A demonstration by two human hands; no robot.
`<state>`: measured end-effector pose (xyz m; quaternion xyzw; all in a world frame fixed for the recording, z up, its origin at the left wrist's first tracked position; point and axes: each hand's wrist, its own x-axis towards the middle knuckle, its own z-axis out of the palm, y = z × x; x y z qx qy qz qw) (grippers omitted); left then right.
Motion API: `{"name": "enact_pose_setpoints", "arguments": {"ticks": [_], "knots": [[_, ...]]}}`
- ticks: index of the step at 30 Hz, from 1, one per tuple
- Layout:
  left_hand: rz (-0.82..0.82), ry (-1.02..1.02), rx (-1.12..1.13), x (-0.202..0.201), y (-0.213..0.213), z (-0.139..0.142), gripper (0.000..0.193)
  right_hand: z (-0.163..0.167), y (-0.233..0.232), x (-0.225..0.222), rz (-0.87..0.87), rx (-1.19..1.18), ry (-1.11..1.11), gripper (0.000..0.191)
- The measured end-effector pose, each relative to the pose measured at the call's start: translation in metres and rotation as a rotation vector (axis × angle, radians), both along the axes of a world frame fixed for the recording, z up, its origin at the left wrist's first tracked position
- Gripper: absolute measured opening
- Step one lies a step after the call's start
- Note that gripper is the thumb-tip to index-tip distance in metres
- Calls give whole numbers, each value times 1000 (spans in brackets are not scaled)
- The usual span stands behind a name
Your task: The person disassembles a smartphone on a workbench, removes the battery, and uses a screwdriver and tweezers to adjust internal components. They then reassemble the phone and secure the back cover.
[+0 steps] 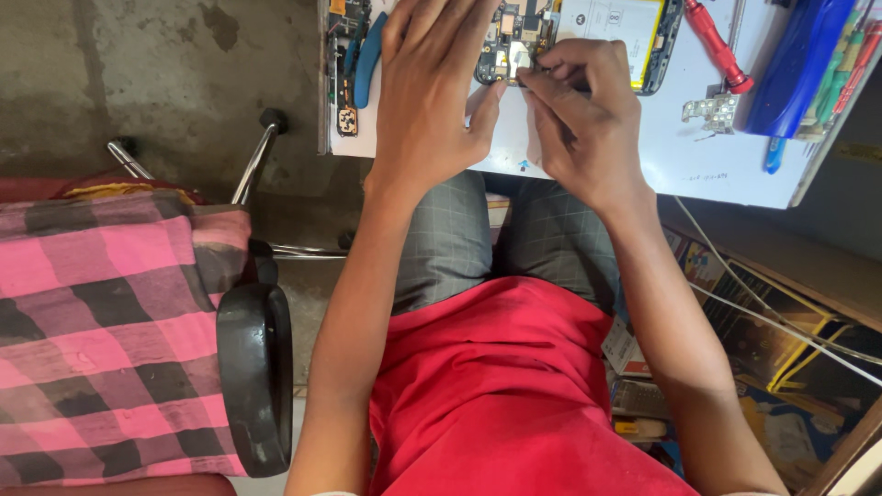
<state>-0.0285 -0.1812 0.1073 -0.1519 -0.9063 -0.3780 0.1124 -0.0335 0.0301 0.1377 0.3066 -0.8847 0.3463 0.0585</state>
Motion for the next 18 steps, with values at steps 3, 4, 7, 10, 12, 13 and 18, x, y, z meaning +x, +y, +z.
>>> {"name": "enact_pose_setpoints", "arguments": {"ticks": [3,4,7,10,12,13,18], "knots": [[-1,-4,-2,-1,0,-1,74,-1,0,-2,-1,-9,-3,24],[-2,-5,-3,-1,0,-1,74,-2,0,-3,-2,-16,-8,23],[4,7,-1,-1,0,-1,74,-2,-1,-4,-3,-17,-1,23],[1,7,-2,-1,0,-1,73,-2,0,-4,-5,-16,7,24],[0,3,-3,-1,0,-1,73,-2,0,-4,-7,-15,8,24],[0,1,-4,-1,0,-1,73,-2,0,-4,-8,-12,8,25],[0,0,2,-1,1,-2,73,-4,1,-3,-16,-22,11,30]]}}
